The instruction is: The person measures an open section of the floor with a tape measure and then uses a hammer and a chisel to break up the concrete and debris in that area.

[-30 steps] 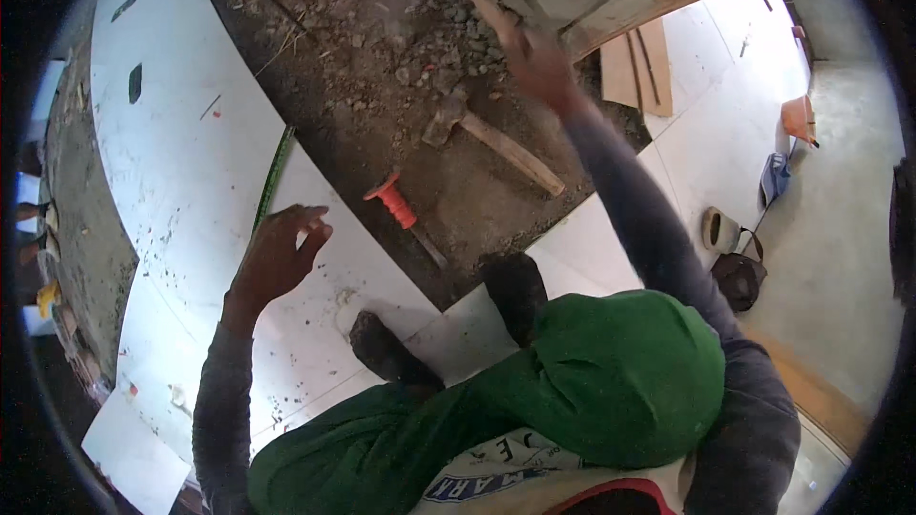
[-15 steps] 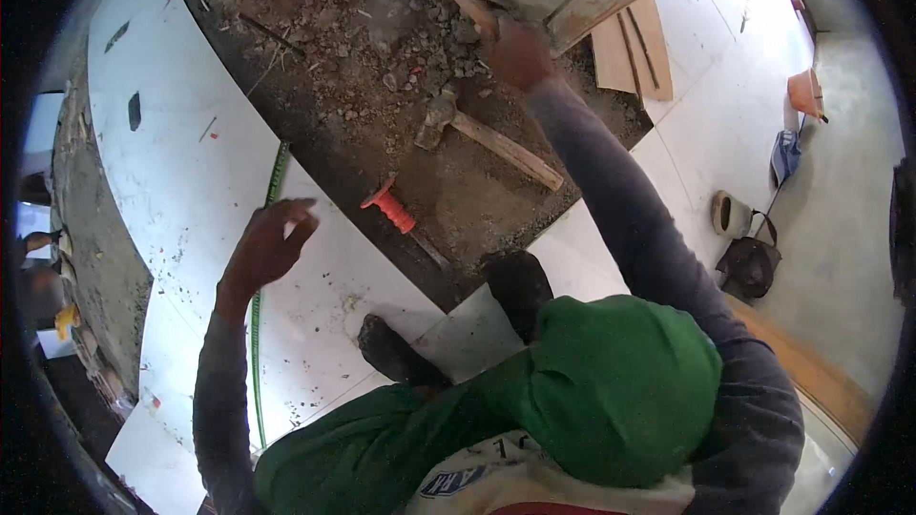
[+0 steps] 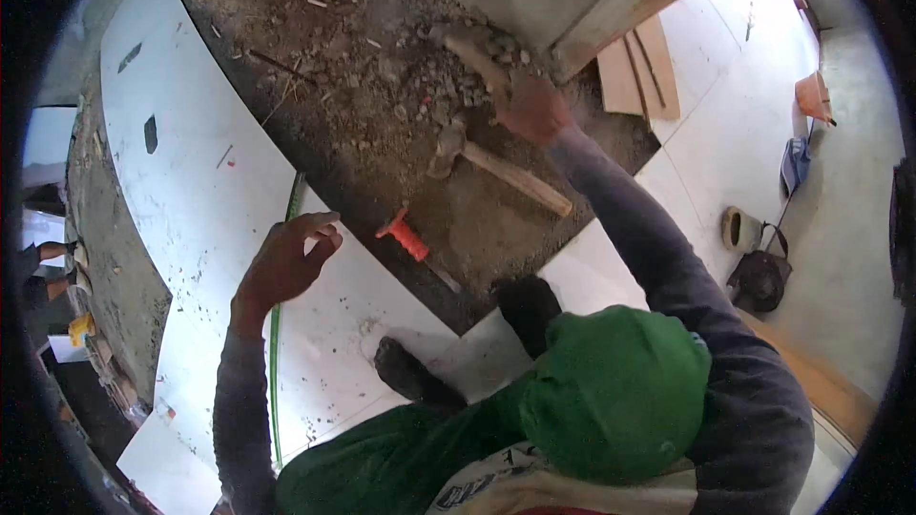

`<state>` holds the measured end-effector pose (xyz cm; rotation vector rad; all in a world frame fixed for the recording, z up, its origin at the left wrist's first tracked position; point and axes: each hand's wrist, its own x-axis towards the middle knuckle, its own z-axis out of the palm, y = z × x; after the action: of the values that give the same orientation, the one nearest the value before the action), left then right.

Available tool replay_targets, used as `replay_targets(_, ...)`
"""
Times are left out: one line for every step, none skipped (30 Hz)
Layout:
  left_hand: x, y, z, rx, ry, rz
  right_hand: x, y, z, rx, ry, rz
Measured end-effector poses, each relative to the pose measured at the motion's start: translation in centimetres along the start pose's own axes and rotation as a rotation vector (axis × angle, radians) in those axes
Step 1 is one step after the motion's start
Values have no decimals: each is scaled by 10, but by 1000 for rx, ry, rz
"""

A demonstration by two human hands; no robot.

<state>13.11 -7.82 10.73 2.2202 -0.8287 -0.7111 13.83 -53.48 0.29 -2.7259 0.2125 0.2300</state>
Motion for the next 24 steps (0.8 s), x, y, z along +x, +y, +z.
replay_targets(2, 9, -2, -4, 74, -75, -11, -10, -6, 33, 12, -2)
replay_targets(2, 18, 3, -17, 121, -160, -19, -16, -8, 35, -8, 8)
replay_targets(-3, 11, 10, -26, 107, -169, -24, -24, -12, 60, 93, -117)
replay_targets(-8, 2, 13, -6, 113, -166, -26, -27, -14, 87, 209, -242)
replay_targets(-14, -7, 16, 14, 119, -164, -21, -17, -12, 90, 205, -234)
replay_targets(-27, -13, 17, 22, 110, -177, -10, -2, -9, 39, 174, -218)
replay_targets(-38, -22, 18, 55, 19, -221, -3, 10, -4, 4, 169, -210)
replay_targets(-45, -25, 17, 90, -49, -262, 5, 18, 3, -25, 160, -211)
replay_targets(-46, -15, 18, 25, -50, -322, 7, 17, 10, -103, 363, -245)
replay_targets(-47, -14, 19, 25, -41, -316, 11, 20, 12, -146, 462, -268)
replay_targets(-46, -15, 20, -39, 6, -368, 16, 23, 15, -187, 574, -282)
replay_targets(-58, -16, 26, -110, 37, -457, 4, -9, 5, -70, 394, -185)
replay_targets(-57, -8, 25, -54, 0, -505, -9, -23, -4, 30, 223, -67)
replay_targets(-67, -15, 28, -50, -1, -513, -9, -20, -3, 37, 219, -69)
replay_targets(-82, -32, 32, 5, -30, -467, -5, -13, -3, 28, 166, -96)
replay_targets(-82, -35, 31, 59, -53, -408, 4, -5, -5, 10, 125, -121)
replay_targets(-81, -39, 30, 63, -47, -397, 13, 2, 3, 5, 136, -121)
replay_targets(-75, -33, 32, 0, -45, -406, 17, 2, 10, -41, 143, -60)
replay_targets(-69, -30, 33, -64, -44, -414, 20, 5, 15, -87, 151, 1)
replay_targets(-66, -30, 35, -68, -42, -408, 19, 10, 20, -94, 154, 2)
replay_targets(-78, -30, 38, -60, 8, -379, 9, -23, 14, -7, 91, -66)
replay_targets(-82, -30, 41, -52, 39, -329, -4, -39, 11, 72, 35, -108)
replay_targets(-82, -28, 39, -49, 33, -332, -9, -35, 14, 78, 32, -105)
replay_targets(-80, -26, 37, -40, -29, -411, -13, -25, 16, 72, 163, -225)
